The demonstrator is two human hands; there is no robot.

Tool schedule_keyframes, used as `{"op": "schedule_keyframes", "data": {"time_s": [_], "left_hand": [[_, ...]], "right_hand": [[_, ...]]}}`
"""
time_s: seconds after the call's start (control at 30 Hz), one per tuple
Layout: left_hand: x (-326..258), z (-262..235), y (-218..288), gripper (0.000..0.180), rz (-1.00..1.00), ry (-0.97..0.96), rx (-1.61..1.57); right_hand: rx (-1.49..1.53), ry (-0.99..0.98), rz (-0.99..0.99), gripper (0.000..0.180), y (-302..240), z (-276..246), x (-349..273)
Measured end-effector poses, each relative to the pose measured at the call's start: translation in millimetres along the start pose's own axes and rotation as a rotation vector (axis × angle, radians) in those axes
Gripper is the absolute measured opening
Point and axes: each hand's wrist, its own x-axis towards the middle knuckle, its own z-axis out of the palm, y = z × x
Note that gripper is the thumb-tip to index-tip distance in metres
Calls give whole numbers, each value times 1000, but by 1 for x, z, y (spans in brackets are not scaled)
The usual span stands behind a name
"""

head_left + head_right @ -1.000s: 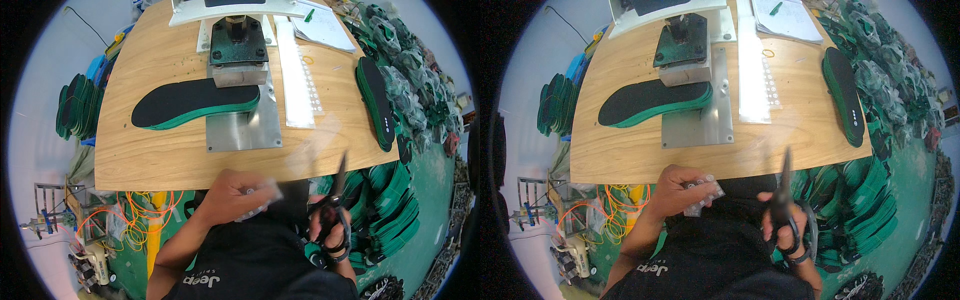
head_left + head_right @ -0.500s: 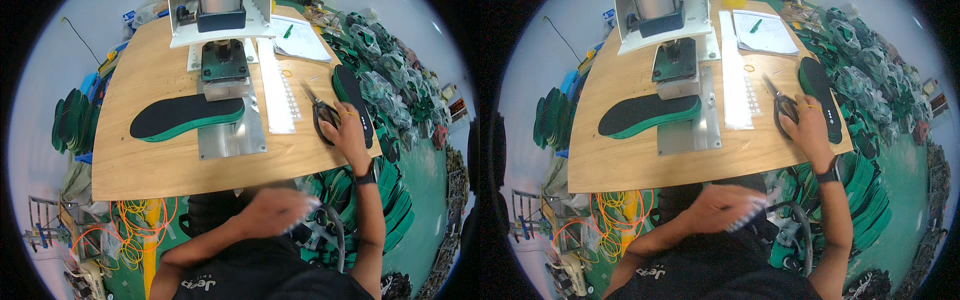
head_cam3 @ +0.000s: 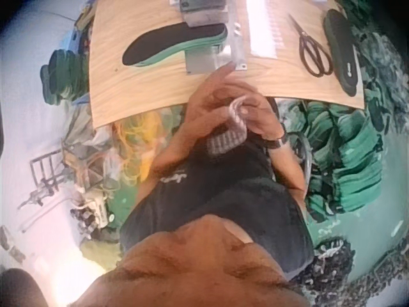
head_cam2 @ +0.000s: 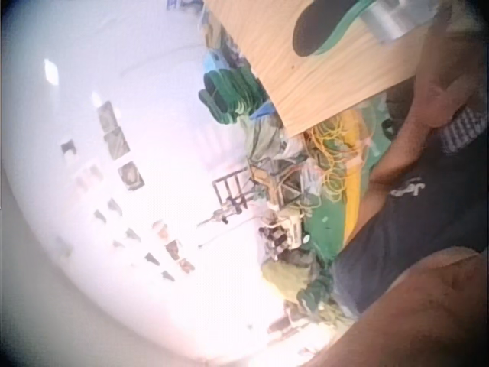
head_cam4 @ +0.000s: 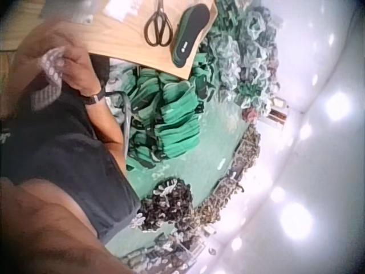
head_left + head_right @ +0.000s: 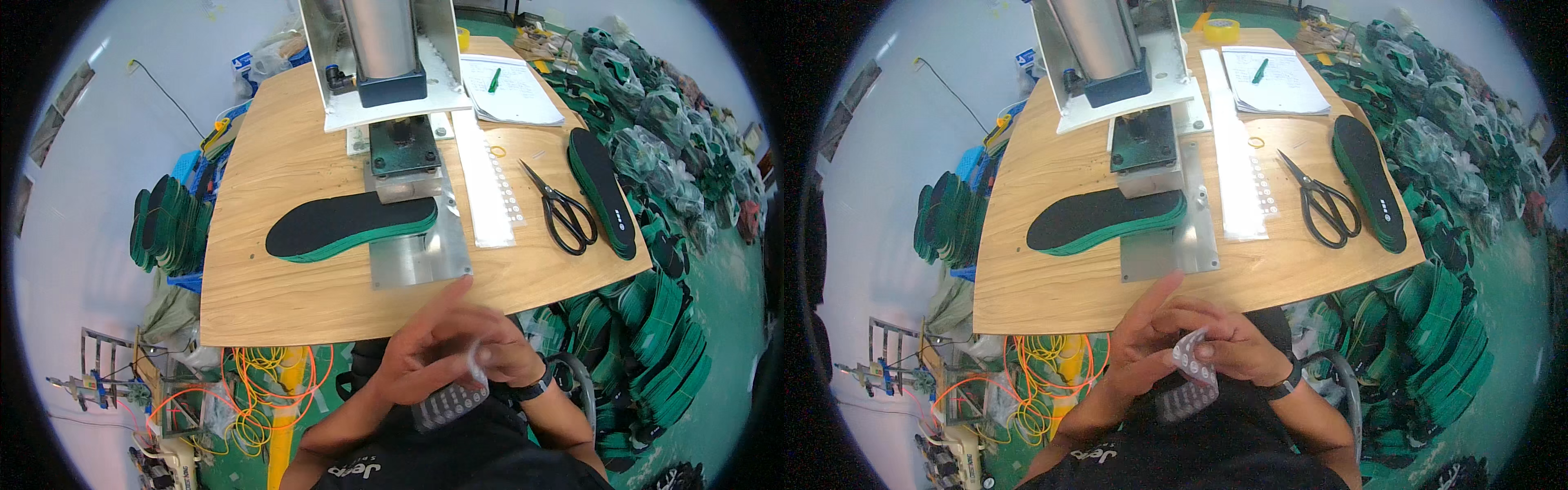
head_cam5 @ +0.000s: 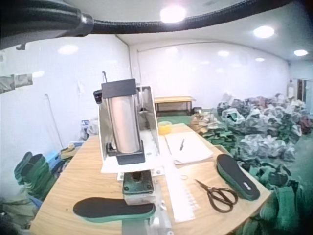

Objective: The person removes a rubber band from a stack of shoe insoles and applies small circular stickers from a sheet to the heel area of each insole. They use shears to cut the sticker sheet into strips and handle the insoles one at a time, placing them into a pile on the wooden workbench.

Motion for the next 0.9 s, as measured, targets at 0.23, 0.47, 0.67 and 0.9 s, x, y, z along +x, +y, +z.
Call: {"op": "schedule_keyframes", "data": {"time_s": [0.23,0.47,0.67,0.9], "left_hand": [[-7,-32,0,70,307,304,449],[-11,-50,4,68,233,420,519],[8,-66,5,69,247,437,432],[32,-122,44,65,304,333,942]], "right_hand": [[-1045,227,-514,58,-6,26,17],[-925,268,-209,14,-5,36,39],[-1004,279,-250,10,-6,28,66],[-521,571,18,19,2,11,91]]}}
